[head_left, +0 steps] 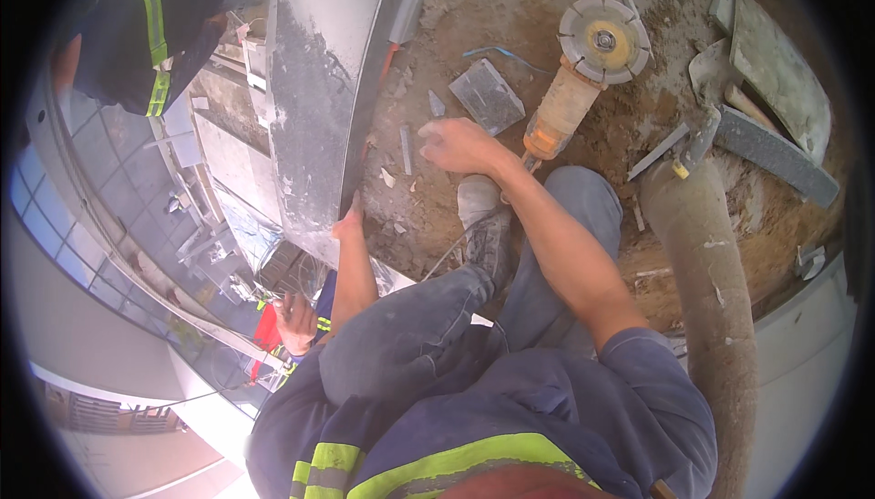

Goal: The person uses an angle grinder to cut a long metal strip on a construction site. They hold the strip in place with one hand while operating the grinder with the other, creating sparks as they cut through the material.

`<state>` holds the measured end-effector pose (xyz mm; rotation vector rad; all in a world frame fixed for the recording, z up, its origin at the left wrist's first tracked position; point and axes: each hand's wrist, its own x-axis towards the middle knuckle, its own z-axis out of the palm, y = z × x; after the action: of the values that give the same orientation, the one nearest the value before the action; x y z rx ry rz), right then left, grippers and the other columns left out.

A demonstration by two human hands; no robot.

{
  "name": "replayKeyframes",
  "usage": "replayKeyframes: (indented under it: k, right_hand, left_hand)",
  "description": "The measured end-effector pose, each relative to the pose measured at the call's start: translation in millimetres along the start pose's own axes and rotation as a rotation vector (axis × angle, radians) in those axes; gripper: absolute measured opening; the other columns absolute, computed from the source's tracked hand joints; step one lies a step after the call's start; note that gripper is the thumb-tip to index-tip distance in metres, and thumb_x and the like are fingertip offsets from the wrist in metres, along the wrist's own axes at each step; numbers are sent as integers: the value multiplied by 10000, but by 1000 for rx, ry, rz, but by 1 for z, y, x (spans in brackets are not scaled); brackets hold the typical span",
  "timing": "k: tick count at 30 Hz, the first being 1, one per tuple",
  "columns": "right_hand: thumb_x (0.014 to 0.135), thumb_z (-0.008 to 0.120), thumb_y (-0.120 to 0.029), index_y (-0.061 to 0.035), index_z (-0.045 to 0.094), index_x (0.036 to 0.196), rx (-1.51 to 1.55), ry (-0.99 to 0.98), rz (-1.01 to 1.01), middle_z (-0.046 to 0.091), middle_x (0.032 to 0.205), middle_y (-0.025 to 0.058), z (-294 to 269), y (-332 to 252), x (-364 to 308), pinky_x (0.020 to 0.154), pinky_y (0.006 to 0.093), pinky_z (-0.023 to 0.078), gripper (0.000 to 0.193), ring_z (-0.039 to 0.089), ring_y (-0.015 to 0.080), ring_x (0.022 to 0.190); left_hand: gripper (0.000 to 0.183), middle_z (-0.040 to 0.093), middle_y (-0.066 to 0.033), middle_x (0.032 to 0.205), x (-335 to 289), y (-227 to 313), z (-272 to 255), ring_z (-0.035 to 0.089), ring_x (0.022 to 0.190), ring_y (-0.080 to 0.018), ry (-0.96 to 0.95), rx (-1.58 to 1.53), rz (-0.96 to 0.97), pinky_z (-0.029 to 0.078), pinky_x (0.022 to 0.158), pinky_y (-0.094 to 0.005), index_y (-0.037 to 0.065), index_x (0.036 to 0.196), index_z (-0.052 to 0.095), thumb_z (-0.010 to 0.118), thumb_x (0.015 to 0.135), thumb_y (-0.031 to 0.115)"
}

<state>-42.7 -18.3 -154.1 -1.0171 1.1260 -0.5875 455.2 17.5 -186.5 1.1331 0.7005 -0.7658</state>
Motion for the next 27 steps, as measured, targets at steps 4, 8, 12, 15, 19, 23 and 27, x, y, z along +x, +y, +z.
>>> replayKeyframes:
  k: [4,8,12,15,19,23,27]
  right_hand:
    - [906,719,-297,18,734,1321,90,25,-13,794,1170,246,-2,-2,-1,1002,464,580,521,755,421,1114]
    - [950,735,-282,-5,725,1342,74,1,-44,780,1232,254,1,27,5,1018,436,576,480,757,372,1162]
    - [1000,718,-243,1,717,1353,284,32,-27,795,1214,207,19,1,-2,1009,419,580,429,766,331,1140]
    - [1026,709,-241,3,696,1383,384,381,-77,784,1237,195,-12,-25,34,1013,407,578,432,761,308,1144]
    - [1067,664,-342,30,505,1574,339,886,-186,602,1494,308,-95,-85,100,1146,462,487,649,632,402,1340]
    - [1115,551,-428,11,231,1713,224,1000,-164,423,1599,421,-184,-130,166,1259,552,343,808,448,540,1480]
    - [1123,521,-380,-10,107,1738,149,997,-82,448,1573,430,-222,-132,188,1257,559,348,829,472,560,1458]
  left_hand:
    - [752,328,-175,1779,5,15,4,241,1641,-464,66,-89,-89,179,1292,-752,53,1688,390,297,1097,509]
    - [651,418,-204,1722,-29,-59,-4,325,1599,-487,-301,-1,-232,284,1293,-683,5,1611,505,433,1096,398]
    - [768,412,-217,1722,-15,8,-14,312,1601,-498,-98,4,102,253,1264,-767,15,1641,449,300,1127,566]
    - [757,428,-228,1706,-40,-33,-15,349,1580,-508,-154,-7,152,278,1261,-761,-8,1635,445,286,1121,524]
    - [678,495,-236,1659,-30,-37,0,417,1544,-496,-167,94,172,307,1254,-752,-23,1566,534,356,1067,400]
    - [694,505,-151,1682,-26,-12,-11,405,1575,-433,-220,77,93,278,1261,-746,51,1615,515,348,1112,498]
    - [732,523,-231,1635,-12,-21,-15,453,1517,-483,-277,38,76,339,1239,-746,-18,1556,544,396,1071,510]
